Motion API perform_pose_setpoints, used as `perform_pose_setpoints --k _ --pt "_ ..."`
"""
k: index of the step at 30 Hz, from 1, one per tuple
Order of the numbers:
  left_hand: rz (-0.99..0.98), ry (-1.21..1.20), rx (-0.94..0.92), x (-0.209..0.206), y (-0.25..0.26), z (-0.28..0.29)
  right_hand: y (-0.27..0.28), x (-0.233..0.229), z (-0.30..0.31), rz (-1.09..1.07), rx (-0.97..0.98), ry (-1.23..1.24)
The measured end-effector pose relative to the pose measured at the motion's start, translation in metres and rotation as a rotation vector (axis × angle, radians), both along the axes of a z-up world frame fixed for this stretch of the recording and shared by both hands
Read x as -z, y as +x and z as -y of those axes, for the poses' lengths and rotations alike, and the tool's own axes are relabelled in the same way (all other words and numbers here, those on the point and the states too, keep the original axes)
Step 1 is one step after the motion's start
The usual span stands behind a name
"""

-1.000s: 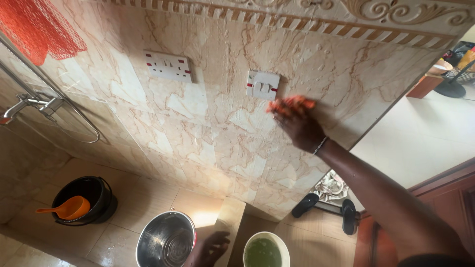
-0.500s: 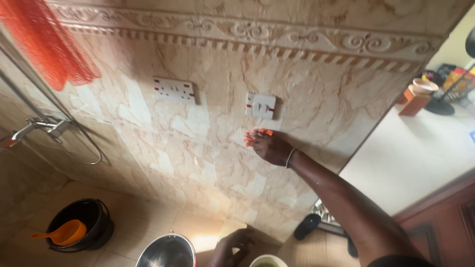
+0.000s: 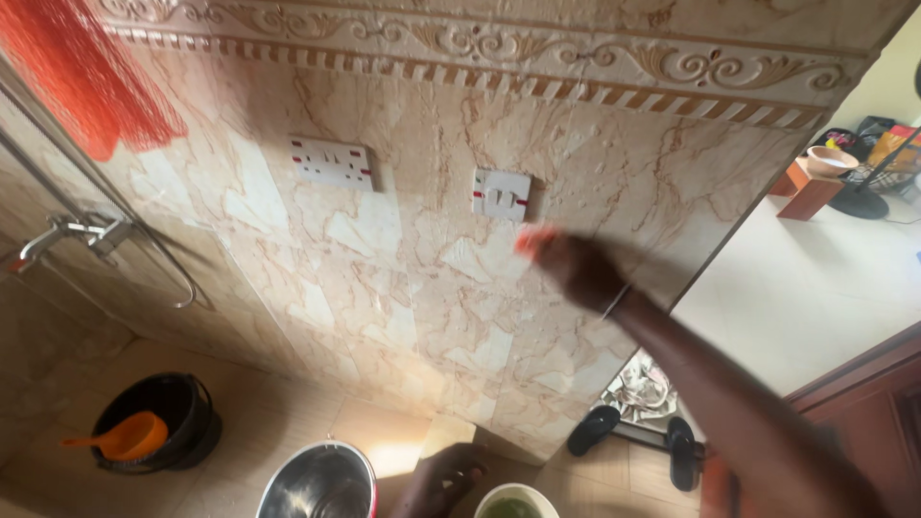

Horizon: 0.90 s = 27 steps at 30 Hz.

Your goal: The person dips an orange sponge into a bucket of soapy water and scrubs the tiled bathroom wall. The person repeatedly wipes the wall surface around electrical outlets and decorative tiles, then rinses the sponge in the bucket and continues scrubbing lower sections of the wall.

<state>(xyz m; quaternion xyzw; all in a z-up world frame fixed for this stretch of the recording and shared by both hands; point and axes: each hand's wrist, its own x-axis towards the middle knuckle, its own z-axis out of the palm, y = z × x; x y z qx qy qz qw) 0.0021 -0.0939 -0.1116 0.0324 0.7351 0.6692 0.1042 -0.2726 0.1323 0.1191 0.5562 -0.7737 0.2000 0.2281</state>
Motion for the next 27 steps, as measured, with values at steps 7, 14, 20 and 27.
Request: perform_pose_setpoints --k 7,14,20,27 --pt "-0.105 -0.204 -0.041 -0.064 -0.016 -0.045 0.008 -0.041 -0.028 -0.187 0.184 -0.264" --pt "-0.414 -0.182 -0.099 -0.164 -0.083 -0.113 0.005 0.018 -0.073 -0.291 0.133 0.154" --pt "-0.538 -0.223 -0.081 -0.218 -0.093 -0.151 0.01 -0.112 -0.107 -0.176 0.094 -0.21" --pt "-0.485 -0.234 -0.159 -0.204 -0.104 -0.193 0.012 -0.054 -0.107 -0.033 0.025 -0.104"
